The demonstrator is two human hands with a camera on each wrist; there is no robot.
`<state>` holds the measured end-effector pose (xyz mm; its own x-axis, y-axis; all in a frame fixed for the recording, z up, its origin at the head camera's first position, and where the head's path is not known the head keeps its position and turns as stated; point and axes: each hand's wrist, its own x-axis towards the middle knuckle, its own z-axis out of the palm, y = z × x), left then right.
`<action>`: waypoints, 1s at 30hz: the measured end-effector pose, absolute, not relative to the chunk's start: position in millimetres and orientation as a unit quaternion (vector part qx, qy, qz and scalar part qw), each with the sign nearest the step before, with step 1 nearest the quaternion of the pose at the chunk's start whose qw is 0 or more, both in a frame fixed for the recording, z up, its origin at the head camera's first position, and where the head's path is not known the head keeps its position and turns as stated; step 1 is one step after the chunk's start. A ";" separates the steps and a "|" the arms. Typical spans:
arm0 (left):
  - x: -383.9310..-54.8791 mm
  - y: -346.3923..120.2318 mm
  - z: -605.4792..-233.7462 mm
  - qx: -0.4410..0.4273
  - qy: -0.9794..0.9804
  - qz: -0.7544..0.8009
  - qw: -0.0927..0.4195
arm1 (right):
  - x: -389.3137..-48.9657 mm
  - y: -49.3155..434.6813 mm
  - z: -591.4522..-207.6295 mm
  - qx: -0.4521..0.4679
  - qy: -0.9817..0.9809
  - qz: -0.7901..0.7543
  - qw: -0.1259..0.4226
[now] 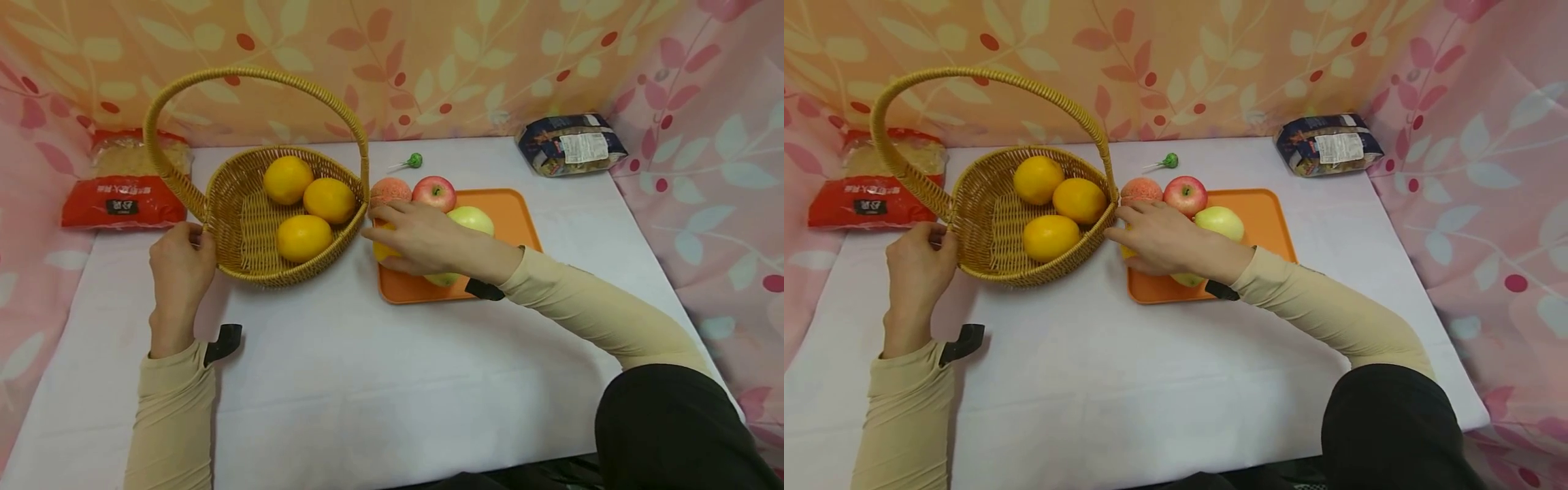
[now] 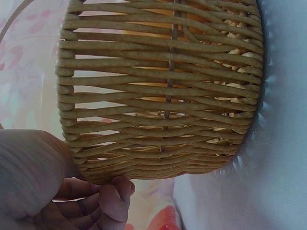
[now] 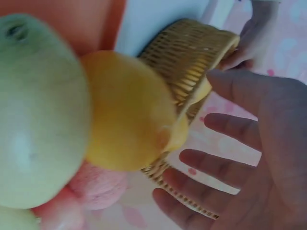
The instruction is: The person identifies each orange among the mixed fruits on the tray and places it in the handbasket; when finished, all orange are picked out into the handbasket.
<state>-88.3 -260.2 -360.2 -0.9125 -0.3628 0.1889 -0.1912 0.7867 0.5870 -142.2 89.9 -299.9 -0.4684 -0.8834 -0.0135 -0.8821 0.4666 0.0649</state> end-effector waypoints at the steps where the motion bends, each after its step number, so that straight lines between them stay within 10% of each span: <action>1: -87.9 -260.5 -360.3 0.149 -0.934 -0.290 0.148 | -143.8 91.7 -301.7 0.509 -0.860 -0.036 -0.001; 30: -88.0 -260.7 -359.3 0.157 -0.933 -0.295 0.133 | -151.1 98.5 -322.6 0.509 -0.860 -0.043 -0.016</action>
